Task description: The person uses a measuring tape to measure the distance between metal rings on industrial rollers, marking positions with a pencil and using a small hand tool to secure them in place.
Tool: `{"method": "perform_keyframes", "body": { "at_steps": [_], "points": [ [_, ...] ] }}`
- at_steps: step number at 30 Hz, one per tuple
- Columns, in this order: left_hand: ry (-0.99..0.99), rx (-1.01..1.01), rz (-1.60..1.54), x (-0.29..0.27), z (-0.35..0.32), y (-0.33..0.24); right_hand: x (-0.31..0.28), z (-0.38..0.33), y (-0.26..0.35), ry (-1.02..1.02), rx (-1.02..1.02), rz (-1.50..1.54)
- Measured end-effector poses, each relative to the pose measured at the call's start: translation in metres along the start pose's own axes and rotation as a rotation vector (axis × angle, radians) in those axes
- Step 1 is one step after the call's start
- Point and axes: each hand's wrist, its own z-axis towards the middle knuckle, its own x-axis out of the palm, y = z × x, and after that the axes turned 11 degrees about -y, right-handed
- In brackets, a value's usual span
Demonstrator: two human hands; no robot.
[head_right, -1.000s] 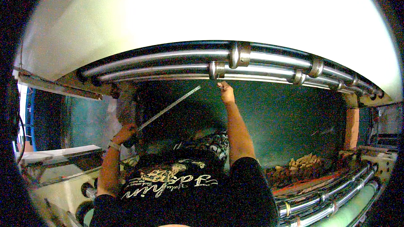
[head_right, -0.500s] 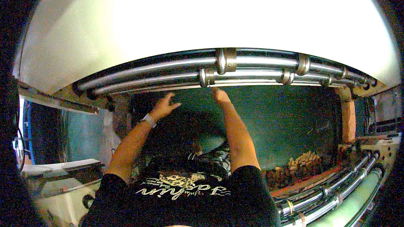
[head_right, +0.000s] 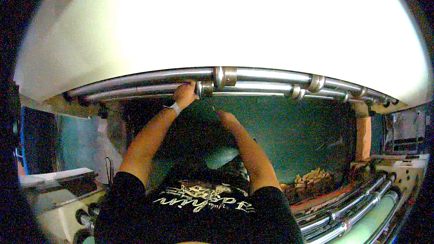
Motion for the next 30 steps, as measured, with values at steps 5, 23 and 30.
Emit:
{"method": "perform_keyframes", "body": {
  "at_steps": [5, 23, 30],
  "points": [
    [-0.045, 0.017, -0.113, 0.017, 0.002, -0.005, -0.014, -0.058, -0.01, -0.18, 0.219, 0.565],
    [-0.09, -0.189, -0.234, 0.017, 0.012, -0.078, -0.139, -0.152, 0.079, -0.281, 0.439, 0.992],
    [-0.004, -0.172, -0.269, 0.013, 0.015, -0.085, -0.083, -0.183, 0.069, -0.11, 0.616, 1.0]
  ]
}}
